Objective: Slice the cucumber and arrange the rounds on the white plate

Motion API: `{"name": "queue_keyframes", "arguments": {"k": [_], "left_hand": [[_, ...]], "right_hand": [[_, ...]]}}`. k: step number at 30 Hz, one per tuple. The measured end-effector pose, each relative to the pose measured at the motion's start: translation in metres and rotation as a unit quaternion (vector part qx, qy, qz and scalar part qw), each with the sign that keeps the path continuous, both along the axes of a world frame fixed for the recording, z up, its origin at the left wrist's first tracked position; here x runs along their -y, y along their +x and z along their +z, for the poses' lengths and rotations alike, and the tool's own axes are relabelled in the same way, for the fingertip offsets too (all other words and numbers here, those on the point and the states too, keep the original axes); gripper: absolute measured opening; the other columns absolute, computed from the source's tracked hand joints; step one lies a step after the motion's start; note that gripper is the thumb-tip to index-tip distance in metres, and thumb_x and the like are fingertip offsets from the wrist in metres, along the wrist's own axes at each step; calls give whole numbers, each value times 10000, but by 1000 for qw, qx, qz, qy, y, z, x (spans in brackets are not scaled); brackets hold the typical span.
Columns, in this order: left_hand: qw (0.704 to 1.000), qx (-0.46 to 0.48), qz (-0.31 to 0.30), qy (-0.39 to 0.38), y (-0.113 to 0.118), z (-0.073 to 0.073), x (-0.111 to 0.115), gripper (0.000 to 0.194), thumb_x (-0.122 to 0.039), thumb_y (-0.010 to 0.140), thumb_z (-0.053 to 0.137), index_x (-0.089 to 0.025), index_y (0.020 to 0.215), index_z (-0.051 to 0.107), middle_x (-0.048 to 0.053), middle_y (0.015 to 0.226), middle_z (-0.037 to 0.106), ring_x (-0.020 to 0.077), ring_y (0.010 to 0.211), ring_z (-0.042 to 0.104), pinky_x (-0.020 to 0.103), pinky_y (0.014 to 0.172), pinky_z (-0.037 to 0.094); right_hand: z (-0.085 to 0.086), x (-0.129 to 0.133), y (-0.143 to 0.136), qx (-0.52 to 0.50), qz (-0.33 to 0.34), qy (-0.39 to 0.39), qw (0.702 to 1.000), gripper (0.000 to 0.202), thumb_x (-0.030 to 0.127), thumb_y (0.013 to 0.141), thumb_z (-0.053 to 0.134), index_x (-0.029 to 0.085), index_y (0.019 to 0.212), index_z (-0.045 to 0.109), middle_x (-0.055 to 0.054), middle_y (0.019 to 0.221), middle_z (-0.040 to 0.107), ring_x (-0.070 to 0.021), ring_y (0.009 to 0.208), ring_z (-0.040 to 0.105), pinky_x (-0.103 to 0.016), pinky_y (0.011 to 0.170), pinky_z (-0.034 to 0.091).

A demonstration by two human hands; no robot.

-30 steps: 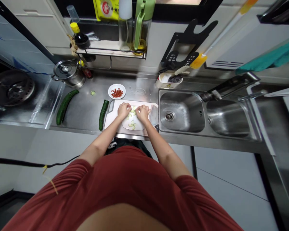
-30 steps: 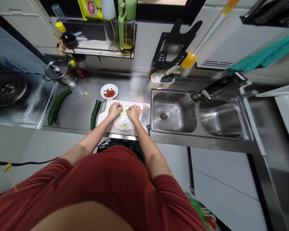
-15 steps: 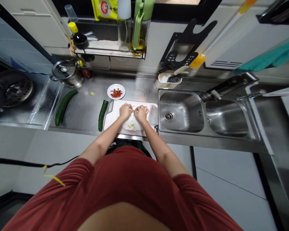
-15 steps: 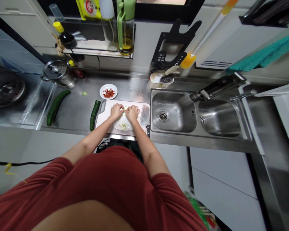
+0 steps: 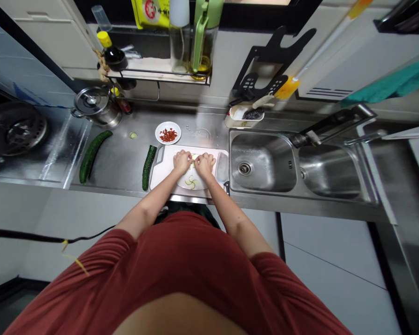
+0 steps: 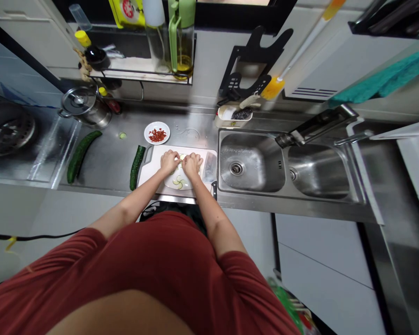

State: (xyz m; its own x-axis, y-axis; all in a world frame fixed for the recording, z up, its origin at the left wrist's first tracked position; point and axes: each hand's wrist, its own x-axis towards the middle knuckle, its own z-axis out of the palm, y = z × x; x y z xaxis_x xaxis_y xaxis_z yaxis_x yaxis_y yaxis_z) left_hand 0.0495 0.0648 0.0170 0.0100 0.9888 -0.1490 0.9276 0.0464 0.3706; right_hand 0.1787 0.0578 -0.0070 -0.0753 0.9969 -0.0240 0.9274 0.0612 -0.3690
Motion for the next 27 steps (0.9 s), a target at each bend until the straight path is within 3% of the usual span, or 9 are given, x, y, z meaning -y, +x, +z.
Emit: {"name": "queue_keyframes", "arguments": {"k": [18,27], "left_hand": [[1000,13,3,-15,-1,6,0,120,-337,853,590,-248,920,637,62,1065,584,235,1055,518,351,888,367],[1000,12,3,-5,0,4,2,116,-327,852,592,-246,925,632,58,1052,592,234,1045,530,352,885,362]], "right_hand": [[7,3,4,-30,-15,-10,999,187,315,887,488,210,908,642,-104,1055,526,-288,1016,367,-394,841,238],[2,4,6,-45,-25,3,999,158,300,876,500,216,886,634,-84,1024,537,-275,1007,377,-387,852,232]]}}
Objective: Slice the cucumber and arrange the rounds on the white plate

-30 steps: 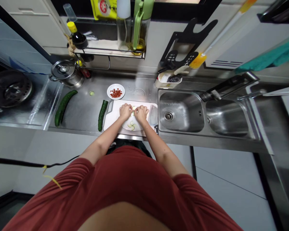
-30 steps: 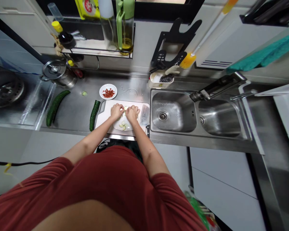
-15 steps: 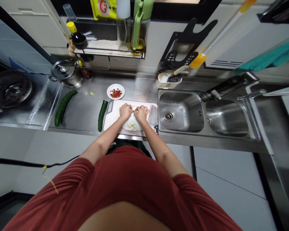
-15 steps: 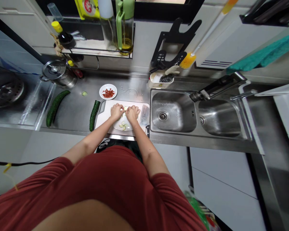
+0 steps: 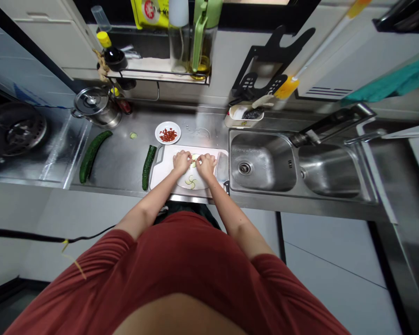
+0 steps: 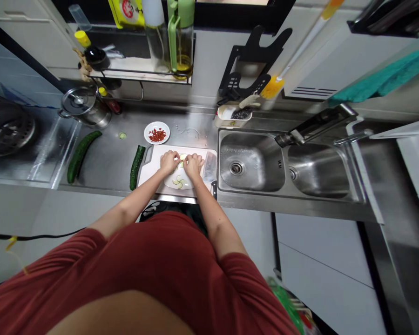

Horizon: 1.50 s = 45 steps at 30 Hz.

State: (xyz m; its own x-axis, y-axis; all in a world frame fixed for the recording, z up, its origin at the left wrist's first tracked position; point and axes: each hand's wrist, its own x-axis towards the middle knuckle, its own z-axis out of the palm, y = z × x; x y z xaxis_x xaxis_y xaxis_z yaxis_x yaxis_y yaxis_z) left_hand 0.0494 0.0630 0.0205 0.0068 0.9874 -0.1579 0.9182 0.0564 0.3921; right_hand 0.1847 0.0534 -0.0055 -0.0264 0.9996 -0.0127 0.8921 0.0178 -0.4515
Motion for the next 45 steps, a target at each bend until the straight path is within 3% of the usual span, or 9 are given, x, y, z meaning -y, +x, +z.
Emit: {"name": "queue_keyframes", "arguments": {"k": [21,30,36,45], "left_hand": [[1000,-2,7,-10,3,2,0,104,-328,854,591,-246,902,634,60,1052,601,239,1056,530,370,907,345],[999,25,39,-13,-4,11,4,114,-302,865,555,-250,936,627,43,1072,616,203,1032,555,327,874,374],[995,47,93,10,-17,10,9,124,-309,868,534,-260,943,620,29,1050,631,180,985,581,293,838,396],[988,73,124,55,-43,2,7,150,-325,841,540,-244,937,622,21,993,647,158,932,589,267,835,409]], "right_hand": [[3,-1,0,16,15,-5,1000,175,296,887,482,215,900,636,-95,1029,543,-279,1006,379,-392,849,237],[18,7,10,13,-8,6,1000,215,319,905,450,217,924,638,-91,1038,542,-277,1018,378,-397,872,236],[30,24,16,-24,-29,17,999,217,333,905,464,217,881,645,-79,995,557,-271,1005,399,-389,874,241],[43,72,13,-50,2,27,998,200,329,908,482,230,873,653,-58,972,576,-253,1006,424,-353,864,256]]}}
